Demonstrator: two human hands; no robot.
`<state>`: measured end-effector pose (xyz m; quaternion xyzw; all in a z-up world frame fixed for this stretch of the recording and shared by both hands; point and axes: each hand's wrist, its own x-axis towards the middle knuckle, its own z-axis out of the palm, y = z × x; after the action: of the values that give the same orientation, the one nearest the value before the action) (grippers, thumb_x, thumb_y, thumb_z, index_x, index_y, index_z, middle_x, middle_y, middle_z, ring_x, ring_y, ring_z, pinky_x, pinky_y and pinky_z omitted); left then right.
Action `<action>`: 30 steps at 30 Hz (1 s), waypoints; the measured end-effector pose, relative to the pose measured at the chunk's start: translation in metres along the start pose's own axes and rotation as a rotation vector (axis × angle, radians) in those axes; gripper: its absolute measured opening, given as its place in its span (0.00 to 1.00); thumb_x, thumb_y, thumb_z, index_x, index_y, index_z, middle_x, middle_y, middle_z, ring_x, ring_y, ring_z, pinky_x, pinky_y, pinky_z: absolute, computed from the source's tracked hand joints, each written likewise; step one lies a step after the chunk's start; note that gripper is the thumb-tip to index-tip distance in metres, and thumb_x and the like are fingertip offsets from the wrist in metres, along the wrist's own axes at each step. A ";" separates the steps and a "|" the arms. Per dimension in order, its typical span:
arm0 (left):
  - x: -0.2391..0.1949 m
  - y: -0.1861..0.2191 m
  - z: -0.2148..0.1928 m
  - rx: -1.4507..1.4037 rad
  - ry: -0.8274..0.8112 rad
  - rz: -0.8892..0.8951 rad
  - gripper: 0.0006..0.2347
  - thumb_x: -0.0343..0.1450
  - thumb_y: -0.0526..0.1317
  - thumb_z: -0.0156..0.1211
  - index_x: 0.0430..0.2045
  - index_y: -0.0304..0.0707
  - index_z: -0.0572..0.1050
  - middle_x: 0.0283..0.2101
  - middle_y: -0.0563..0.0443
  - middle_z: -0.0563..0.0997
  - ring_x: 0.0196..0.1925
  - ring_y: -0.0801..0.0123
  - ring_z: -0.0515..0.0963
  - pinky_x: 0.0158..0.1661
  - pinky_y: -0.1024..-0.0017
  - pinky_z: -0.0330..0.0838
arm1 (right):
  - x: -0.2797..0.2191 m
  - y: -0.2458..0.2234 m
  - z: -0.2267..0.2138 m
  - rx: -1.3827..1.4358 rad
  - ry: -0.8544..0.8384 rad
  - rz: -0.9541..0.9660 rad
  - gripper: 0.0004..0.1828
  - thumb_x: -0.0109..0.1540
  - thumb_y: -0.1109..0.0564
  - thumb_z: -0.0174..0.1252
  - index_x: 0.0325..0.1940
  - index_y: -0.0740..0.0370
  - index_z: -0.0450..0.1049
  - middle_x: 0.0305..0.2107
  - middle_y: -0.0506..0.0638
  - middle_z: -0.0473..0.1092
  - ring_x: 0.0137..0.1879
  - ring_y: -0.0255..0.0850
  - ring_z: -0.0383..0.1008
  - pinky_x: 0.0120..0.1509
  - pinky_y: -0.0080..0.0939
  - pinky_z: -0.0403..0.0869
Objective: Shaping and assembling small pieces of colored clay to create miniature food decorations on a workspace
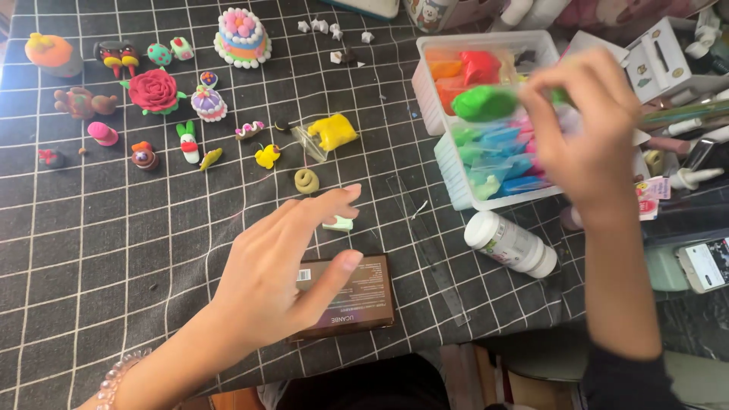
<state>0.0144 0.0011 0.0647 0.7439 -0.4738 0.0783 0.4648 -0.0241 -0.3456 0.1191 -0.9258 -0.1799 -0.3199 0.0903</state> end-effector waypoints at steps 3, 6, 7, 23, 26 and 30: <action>-0.002 -0.002 0.005 0.041 -0.045 0.016 0.18 0.77 0.43 0.51 0.61 0.36 0.65 0.47 0.49 0.83 0.43 0.63 0.85 0.41 0.67 0.76 | 0.000 0.063 0.035 0.027 -0.103 -0.019 0.05 0.74 0.75 0.65 0.48 0.74 0.76 0.42 0.61 0.64 0.44 0.53 0.65 0.51 0.49 0.65; -0.001 -0.005 0.007 0.116 -0.054 0.081 0.16 0.77 0.41 0.52 0.58 0.34 0.68 0.48 0.48 0.83 0.37 0.60 0.82 0.37 0.66 0.74 | -0.006 0.094 0.072 -0.011 -0.231 -0.014 0.03 0.71 0.69 0.61 0.49 0.70 0.74 0.43 0.58 0.65 0.46 0.50 0.67 0.55 0.47 0.72; 0.001 -0.007 0.008 0.116 -0.051 0.084 0.16 0.77 0.41 0.52 0.58 0.34 0.68 0.48 0.48 0.83 0.37 0.60 0.82 0.37 0.66 0.74 | -0.007 0.096 0.077 -0.014 -0.229 -0.016 0.03 0.71 0.69 0.61 0.49 0.70 0.74 0.43 0.58 0.65 0.46 0.50 0.67 0.55 0.47 0.72; 0.008 -0.014 0.005 0.040 -0.093 -0.128 0.15 0.77 0.41 0.50 0.58 0.41 0.67 0.36 0.60 0.80 0.32 0.74 0.81 0.30 0.71 0.76 | -0.030 -0.028 0.018 0.395 -0.310 0.356 0.25 0.72 0.64 0.50 0.75 0.58 0.63 0.24 0.46 0.72 0.26 0.32 0.72 0.39 0.30 0.77; 0.005 0.001 0.014 -0.075 -0.097 -0.135 0.13 0.77 0.41 0.49 0.53 0.38 0.72 0.34 0.57 0.82 0.31 0.73 0.83 0.31 0.72 0.77 | -0.047 -0.076 0.030 0.503 -0.358 0.430 0.23 0.71 0.51 0.48 0.70 0.54 0.67 0.32 0.45 0.74 0.28 0.29 0.71 0.43 0.30 0.74; -0.009 0.025 0.034 -0.234 -0.009 -0.066 0.09 0.76 0.36 0.53 0.46 0.34 0.77 0.39 0.49 0.83 0.34 0.66 0.82 0.38 0.70 0.77 | -0.060 -0.128 0.042 0.918 -0.350 0.539 0.20 0.69 0.55 0.50 0.65 0.60 0.65 0.39 0.50 0.73 0.46 0.36 0.78 0.54 0.33 0.80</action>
<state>-0.0206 -0.0221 0.0559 0.7001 -0.4572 0.0037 0.5485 -0.0940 -0.2327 0.0558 -0.8441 -0.0702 -0.0161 0.5313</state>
